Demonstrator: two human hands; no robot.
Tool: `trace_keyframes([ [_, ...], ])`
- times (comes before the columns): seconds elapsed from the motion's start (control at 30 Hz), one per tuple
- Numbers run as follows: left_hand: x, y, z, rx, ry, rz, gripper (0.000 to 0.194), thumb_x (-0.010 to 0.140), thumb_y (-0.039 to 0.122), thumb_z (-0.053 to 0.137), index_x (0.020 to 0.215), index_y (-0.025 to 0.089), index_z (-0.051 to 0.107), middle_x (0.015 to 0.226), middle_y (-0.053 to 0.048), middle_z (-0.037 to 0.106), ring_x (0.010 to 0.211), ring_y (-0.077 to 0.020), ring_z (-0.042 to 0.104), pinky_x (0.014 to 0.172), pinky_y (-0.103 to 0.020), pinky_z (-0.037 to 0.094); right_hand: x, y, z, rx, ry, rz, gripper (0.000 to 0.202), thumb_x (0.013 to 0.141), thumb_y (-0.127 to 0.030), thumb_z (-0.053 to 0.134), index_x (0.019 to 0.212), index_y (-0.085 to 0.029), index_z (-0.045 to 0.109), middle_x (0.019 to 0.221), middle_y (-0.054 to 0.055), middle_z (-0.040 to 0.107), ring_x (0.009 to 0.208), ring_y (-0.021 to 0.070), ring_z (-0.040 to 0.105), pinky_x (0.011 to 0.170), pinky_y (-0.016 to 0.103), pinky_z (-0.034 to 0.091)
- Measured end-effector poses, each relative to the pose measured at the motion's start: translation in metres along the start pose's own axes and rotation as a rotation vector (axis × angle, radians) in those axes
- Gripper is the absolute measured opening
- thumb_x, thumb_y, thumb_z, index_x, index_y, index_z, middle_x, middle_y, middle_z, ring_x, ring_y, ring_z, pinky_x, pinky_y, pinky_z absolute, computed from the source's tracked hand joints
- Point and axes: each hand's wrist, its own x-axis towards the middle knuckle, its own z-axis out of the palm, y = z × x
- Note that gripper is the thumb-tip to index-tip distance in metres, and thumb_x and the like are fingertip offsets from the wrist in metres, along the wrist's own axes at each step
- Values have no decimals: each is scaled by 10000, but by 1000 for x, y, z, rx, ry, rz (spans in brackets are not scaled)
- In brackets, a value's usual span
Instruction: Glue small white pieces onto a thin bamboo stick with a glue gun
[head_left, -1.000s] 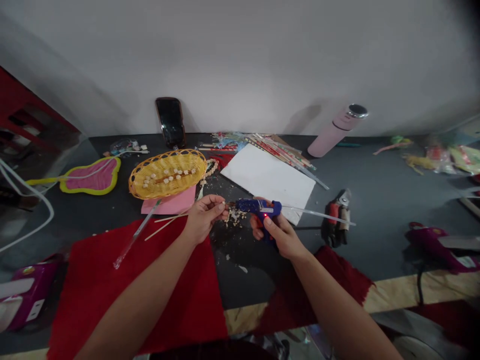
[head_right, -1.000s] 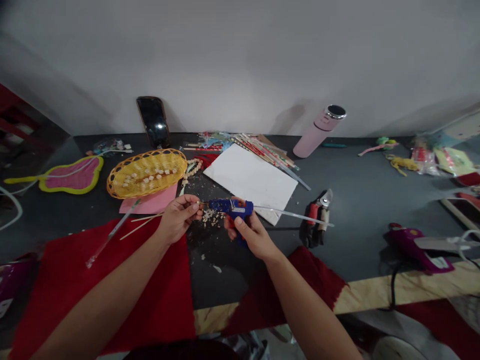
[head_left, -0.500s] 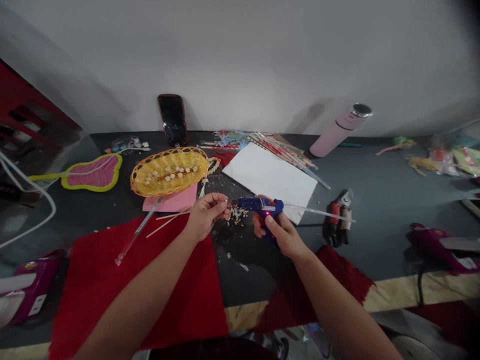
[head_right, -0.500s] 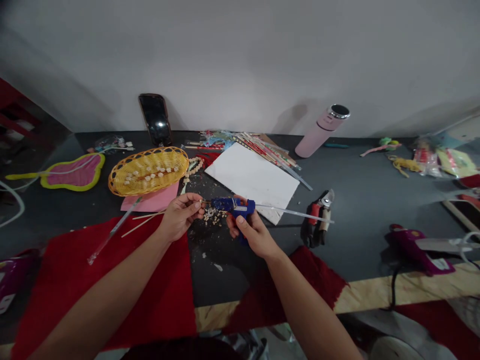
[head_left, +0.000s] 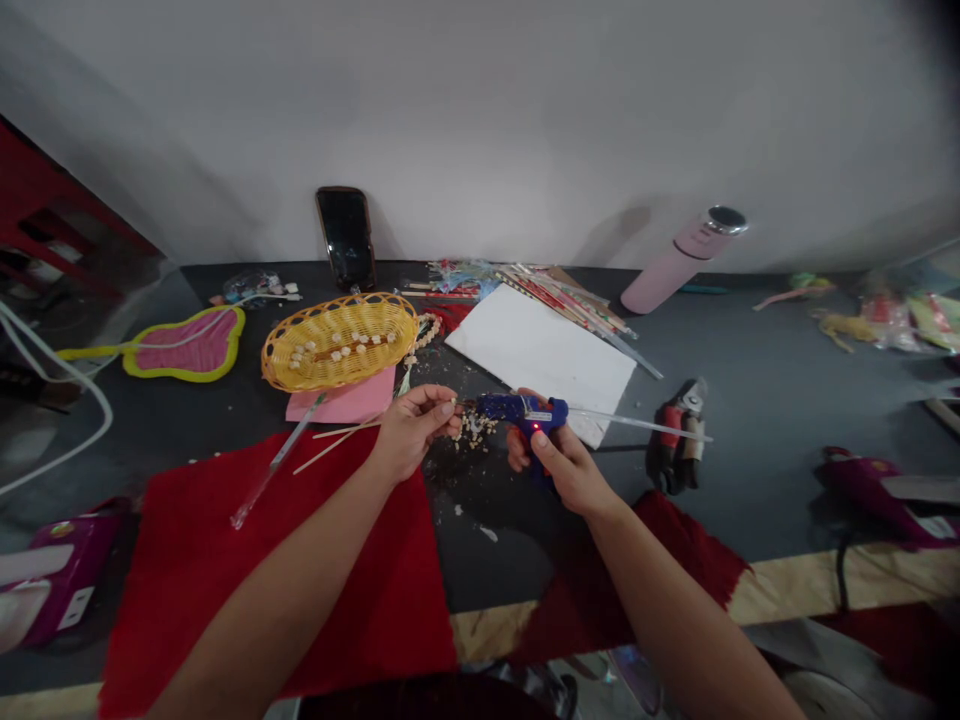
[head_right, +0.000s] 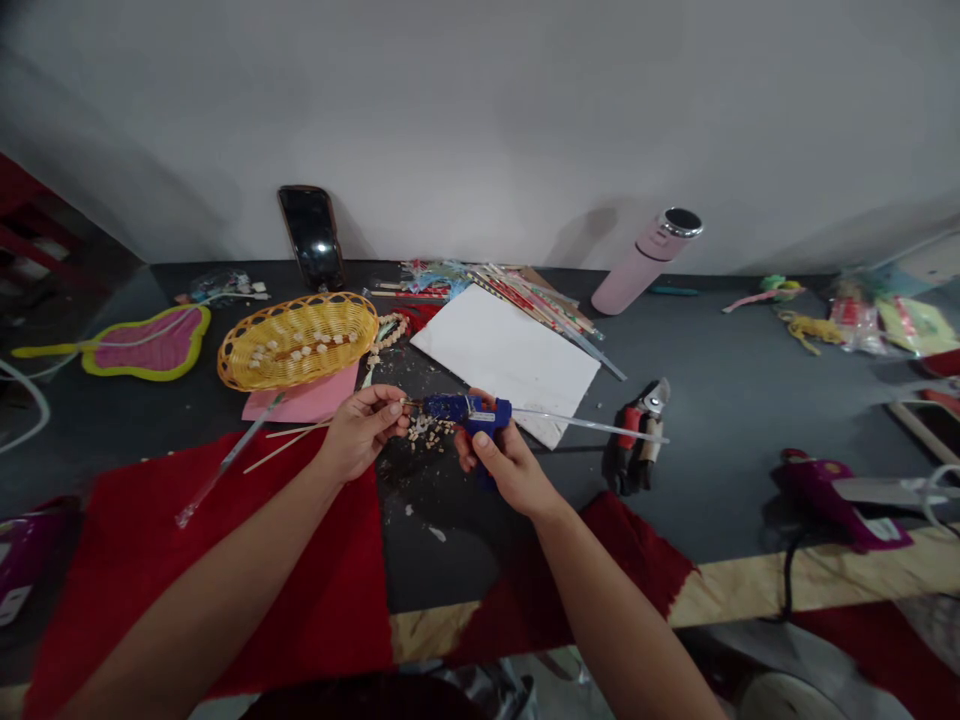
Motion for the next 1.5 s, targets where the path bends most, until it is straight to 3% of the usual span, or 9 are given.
trace_keyframes([
  [1.5, 0, 1, 1, 10, 13, -3, 242, 656, 233, 725, 849, 138, 613, 716, -9, 653, 581, -70, 600, 561, -181, 515, 0, -3, 1, -88, 10, 18, 468, 864, -448, 484, 1263, -237, 363, 719, -1, 433, 630, 135, 401, 619, 308, 422],
])
